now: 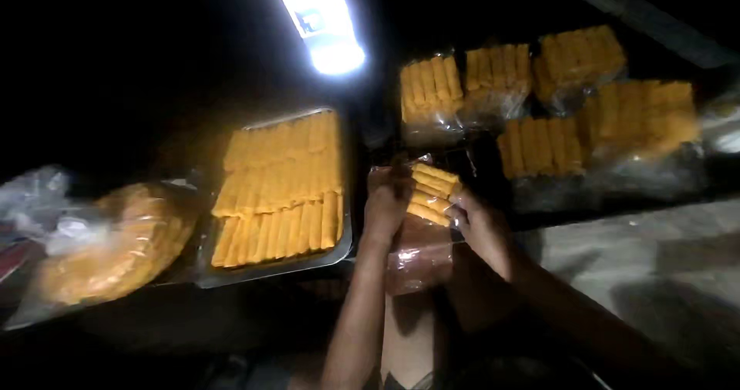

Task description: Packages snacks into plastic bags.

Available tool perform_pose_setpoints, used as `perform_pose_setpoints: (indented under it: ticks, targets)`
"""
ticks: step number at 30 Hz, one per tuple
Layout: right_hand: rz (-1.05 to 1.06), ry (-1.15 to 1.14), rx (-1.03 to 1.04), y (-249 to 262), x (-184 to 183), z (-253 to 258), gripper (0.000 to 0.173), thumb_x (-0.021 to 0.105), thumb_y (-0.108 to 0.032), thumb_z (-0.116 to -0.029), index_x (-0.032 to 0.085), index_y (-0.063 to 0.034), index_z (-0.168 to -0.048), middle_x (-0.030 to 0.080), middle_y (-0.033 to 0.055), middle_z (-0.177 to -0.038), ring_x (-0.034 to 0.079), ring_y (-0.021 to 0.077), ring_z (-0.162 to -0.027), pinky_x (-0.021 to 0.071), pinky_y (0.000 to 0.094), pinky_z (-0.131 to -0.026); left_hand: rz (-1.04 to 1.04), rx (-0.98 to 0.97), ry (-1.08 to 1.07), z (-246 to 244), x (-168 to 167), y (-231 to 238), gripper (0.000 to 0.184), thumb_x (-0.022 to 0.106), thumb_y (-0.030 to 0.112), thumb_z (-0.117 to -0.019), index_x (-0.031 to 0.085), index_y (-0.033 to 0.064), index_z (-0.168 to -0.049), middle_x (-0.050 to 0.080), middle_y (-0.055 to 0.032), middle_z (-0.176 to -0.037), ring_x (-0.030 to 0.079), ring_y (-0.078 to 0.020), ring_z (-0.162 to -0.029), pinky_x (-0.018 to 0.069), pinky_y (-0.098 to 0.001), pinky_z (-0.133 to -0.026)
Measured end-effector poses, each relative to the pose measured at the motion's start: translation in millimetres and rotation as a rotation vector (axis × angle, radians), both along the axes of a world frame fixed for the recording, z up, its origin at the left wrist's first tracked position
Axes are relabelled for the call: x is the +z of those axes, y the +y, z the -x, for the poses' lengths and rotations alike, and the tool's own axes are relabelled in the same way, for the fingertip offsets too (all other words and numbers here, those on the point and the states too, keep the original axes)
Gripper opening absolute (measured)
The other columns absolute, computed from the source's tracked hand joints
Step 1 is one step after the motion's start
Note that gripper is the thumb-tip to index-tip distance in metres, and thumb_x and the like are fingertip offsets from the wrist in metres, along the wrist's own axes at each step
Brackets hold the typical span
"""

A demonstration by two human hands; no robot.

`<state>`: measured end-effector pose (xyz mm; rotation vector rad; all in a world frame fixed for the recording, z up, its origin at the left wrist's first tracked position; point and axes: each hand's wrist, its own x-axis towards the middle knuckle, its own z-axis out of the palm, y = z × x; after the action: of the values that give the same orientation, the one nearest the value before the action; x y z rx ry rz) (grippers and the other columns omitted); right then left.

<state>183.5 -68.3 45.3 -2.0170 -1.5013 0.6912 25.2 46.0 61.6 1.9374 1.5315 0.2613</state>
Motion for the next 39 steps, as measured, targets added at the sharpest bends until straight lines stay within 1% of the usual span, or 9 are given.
perform_pose_setpoints:
  ticks: [4, 9, 15, 18, 20, 23, 26, 32, 39]
  targets:
    - [-0.15, -0.015, 0.026, -1, -14, -2, 0.025, 0.058, -0.018, -0.1024, 0.074, -0.0039, -0.116, 0.072, 0.0175, -0.118, 0.07, 0.0337, -0.107, 0.0563, 0.0531, -0.092, -0.064, 0.004, -0.034, -1, -4, -3, 0.039, 0.06, 0.028, -0.1032, 0.061, 0.0003, -0.131, 0.068, -0.0232, -0.118, 0.067, -0.0387, -0.108, 0.0519, -0.0597, -0.095]
    - [-0.161, -0.099, 0.165, -8, -17, 2, 0.029, 0.059, -0.018, -0.1016, 0.074, -0.0174, -0.126, 0.07, 0.0173, -0.124, 0.07, 0.0352, -0.105, 0.0581, 0.054, -0.087, -0.179, 0.043, -0.011, 0, -11, -1, 0.037, 0.067, 0.022, -0.0989, 0.062, 0.0023, -0.13, 0.063, -0.0214, -0.131, 0.063, -0.0381, -0.118, 0.0505, -0.0591, -0.1]
    - [-0.238, -0.06, 0.074, -17, -13, -12, 0.026, 0.061, -0.019, -0.0998, 0.072, 0.0019, -0.111, 0.072, 0.0198, -0.108, 0.072, 0.0341, -0.098, 0.0586, 0.0504, -0.088, -0.473, -0.006, 0.027, -6, -4, -38, 0.046, 0.064, 0.032, -0.1003, 0.063, -0.0062, -0.127, 0.06, -0.0299, -0.13, 0.057, -0.0491, -0.122, 0.0439, -0.066, -0.101]
    - [-0.23, -0.114, -0.044, -10, -6, -18, 0.034, 0.07, -0.021, -0.0955, 0.068, 0.0071, -0.116, 0.067, 0.0282, -0.118, 0.064, 0.0446, -0.112, 0.0511, 0.059, -0.097, -0.512, -0.058, 0.01, -23, -5, -83, 0.063, 0.07, 0.048, -0.0911, 0.066, -0.0072, -0.122, 0.064, -0.0307, -0.123, 0.061, -0.0496, -0.116, 0.0482, -0.064, -0.096]
    - [-0.433, -0.232, -0.006, 1, -22, -23, 0.032, 0.071, -0.021, -0.0938, 0.071, 0.0016, -0.116, 0.066, 0.027, -0.12, 0.064, 0.0469, -0.113, 0.0516, 0.0625, -0.094, -0.636, -0.072, 0.016, -33, -24, -100, 0.052, 0.076, 0.039, -0.086, 0.068, -0.0051, -0.114, 0.068, -0.0274, -0.111, 0.067, -0.0459, -0.102, 0.0542, -0.0586, -0.084]
    - [-0.549, -0.284, 0.098, 9, -29, -29, 0.016, 0.065, -0.014, -0.0956, 0.075, -0.0014, -0.097, 0.069, 0.022, -0.114, 0.065, 0.0429, -0.11, 0.054, 0.0591, -0.091, -0.647, -0.05, 0.045, -30, -37, -107, 0.03, 0.071, 0.013, -0.0879, 0.068, -0.0062, -0.111, 0.068, -0.0261, -0.106, 0.068, -0.0432, -0.096, 0.0566, -0.0549, -0.08]
    - [-0.502, -0.185, 0.204, -4, -20, -24, 0.012, 0.063, -0.006, -0.0916, 0.071, 0.0025, -0.09, 0.069, 0.0218, -0.115, 0.068, 0.0377, -0.11, 0.0577, 0.0502, -0.091, -0.587, -0.026, 0.086, -11, -31, -116, 0.03, 0.072, 0.014, -0.0886, 0.068, -0.0053, -0.112, 0.068, -0.024, -0.106, 0.071, -0.0386, -0.091, 0.0594, -0.0508, -0.077]
    - [-0.449, -0.107, 0.405, 5, -24, -8, 0.041, 0.079, -0.021, -0.0861, 0.07, -0.0062, -0.123, 0.061, 0.0174, -0.139, 0.053, 0.0362, -0.137, 0.0456, 0.0527, -0.112, -0.512, -0.047, 0.033, 10, -39, -129, 0.028, 0.067, 0.006, -0.0915, 0.066, -0.0079, -0.115, 0.068, -0.0255, -0.112, 0.071, -0.0371, -0.095, 0.0607, -0.0489, -0.081]
    - [-0.41, -0.162, 0.391, 25, -26, 16, 0.031, 0.067, -0.002, -0.0931, 0.069, -0.003, -0.124, 0.067, 0.0204, -0.128, 0.064, 0.0388, -0.122, 0.0542, 0.0533, -0.1, -0.501, -0.064, -0.003, 11, -39, -128, 0.025, 0.064, 0.003, -0.0922, 0.068, -0.007, -0.115, 0.07, -0.023, -0.108, 0.072, -0.0357, -0.095, 0.0601, -0.0471, -0.083]
